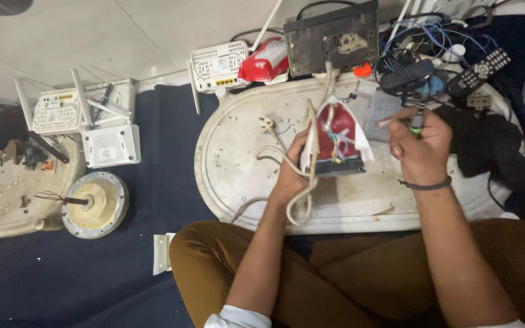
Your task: The person disassembles a red and white electric iron, uses a screwdriver to adjust internal wiring, and reassembles the iron. The person also briefly handles a white router-like device.
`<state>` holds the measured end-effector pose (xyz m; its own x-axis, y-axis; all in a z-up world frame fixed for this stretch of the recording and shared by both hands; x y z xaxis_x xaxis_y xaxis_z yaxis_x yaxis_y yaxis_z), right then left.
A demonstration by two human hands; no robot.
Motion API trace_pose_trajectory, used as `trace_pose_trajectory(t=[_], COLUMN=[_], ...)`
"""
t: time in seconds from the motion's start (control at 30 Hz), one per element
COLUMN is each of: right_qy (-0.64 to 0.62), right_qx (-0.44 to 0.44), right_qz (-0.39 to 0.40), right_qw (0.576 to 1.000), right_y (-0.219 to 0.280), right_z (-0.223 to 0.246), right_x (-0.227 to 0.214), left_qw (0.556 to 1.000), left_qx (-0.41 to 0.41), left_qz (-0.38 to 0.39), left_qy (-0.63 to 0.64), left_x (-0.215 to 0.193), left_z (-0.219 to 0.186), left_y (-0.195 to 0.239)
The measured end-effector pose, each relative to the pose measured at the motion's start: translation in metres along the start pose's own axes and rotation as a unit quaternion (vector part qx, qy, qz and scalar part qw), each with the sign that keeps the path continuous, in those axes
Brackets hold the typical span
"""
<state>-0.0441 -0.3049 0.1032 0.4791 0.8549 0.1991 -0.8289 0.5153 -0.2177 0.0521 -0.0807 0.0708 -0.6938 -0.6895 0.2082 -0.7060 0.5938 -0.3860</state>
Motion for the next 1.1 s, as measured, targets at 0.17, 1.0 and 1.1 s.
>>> trace_pose_trajectory(t=[0.17,1.0,1.1], right_qy=[0.164,0.414,0.46], right_qx=[-0.048,-0.274,-0.319], right_qz=[0.018,0.025,0.017], right_qw=[0.985,0.868,0.829], right_y=[0.02,0.042,0.049], right_z=[0.053,0.1,0.099], right_x=[0.031,0.09,0.097], left_qw=[1.0,0.996,0.989], left_qx=[0.003,-0.088,-0.038], left_qz=[-0.003,0.032,0.069], left_qy=[0.018,-0.009,-0.123], left_x=[0.012,0.025,0.02], left_z=[0.002,0.004,0.006], left_y=[0.005,0.012,0.013])
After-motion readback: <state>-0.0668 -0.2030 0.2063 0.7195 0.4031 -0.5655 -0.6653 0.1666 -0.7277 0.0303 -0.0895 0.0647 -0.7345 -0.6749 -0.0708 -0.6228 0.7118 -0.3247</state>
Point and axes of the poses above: each hand's wrist, its own y-axis away from the middle knuckle, its own x-axis out of the palm, z = x × y, the point moved 10 cm from there along -y, towards the middle knuckle, and after that the axes turned 12 degrees about y, right-handed, at the moved point
